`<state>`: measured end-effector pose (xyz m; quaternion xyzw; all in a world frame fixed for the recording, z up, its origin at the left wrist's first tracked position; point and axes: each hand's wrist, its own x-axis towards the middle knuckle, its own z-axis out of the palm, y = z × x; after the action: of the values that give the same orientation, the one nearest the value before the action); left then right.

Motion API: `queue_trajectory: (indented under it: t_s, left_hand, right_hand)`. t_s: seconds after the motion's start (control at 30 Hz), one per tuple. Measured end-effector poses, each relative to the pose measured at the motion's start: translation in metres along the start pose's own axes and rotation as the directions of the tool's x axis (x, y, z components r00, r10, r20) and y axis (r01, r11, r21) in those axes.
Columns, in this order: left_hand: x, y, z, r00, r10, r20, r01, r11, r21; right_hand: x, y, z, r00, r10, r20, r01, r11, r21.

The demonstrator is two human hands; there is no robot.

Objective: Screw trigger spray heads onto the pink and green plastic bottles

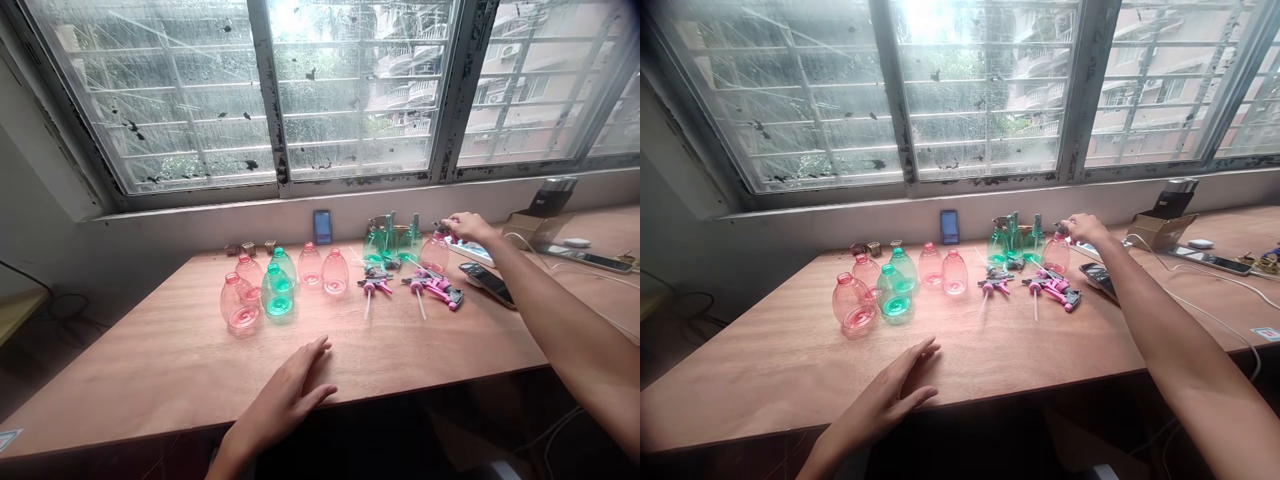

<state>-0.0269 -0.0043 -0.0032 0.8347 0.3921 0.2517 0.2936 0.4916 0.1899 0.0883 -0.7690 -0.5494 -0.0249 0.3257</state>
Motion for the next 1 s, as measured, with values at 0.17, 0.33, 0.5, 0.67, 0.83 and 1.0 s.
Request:
queue_trajectory:
  t_s: [0.17,0.33,0.5,0.67,0.83,1.0]
  left_hand:
    - [-0.001,-0.001,0.003,1.0,-0.002,-0.015,0.002,0.999,-0.044]
    - [0.009,-0.005,-0.014,0.974,0.055,-0.221,-0.03,0.993,0.118]
    - [0.024,-0.02,-0.078,0.701,0.187,-0.688,0.136,0.912,0.386]
    - [0.029,-0.059,-0.128,0.717,-0.089,-0.692,0.362,0.895,0.26]
    - [0.018,-0.078,-0.127,0.737,-0.1,-0.668,0.342,0.909,0.24]
    - [-0.004,-0.054,-0.097,0.835,-0.088,-0.543,0.208,0.964,0.164]
  right_hand:
    - [-0.008,-0.004,-0.004,0.971,0.093,0.218,-0.093,0.996,-0.012]
    - [-0.015,-0.01,-0.012,0.984,0.101,0.147,-0.093,0.994,-0.063]
    - [-0.03,-0.014,-0.017,0.985,0.114,-0.126,-0.126,0.988,-0.086]
    - [-0.076,-0.032,-0.012,0.942,-0.046,-0.332,0.022,0.997,-0.078]
    - [-0.143,-0.033,0.013,0.947,-0.278,-0.16,0.27,0.96,-0.072]
    - [-0.187,-0.004,0.052,0.944,-0.33,0.008,0.33,0.941,-0.08]
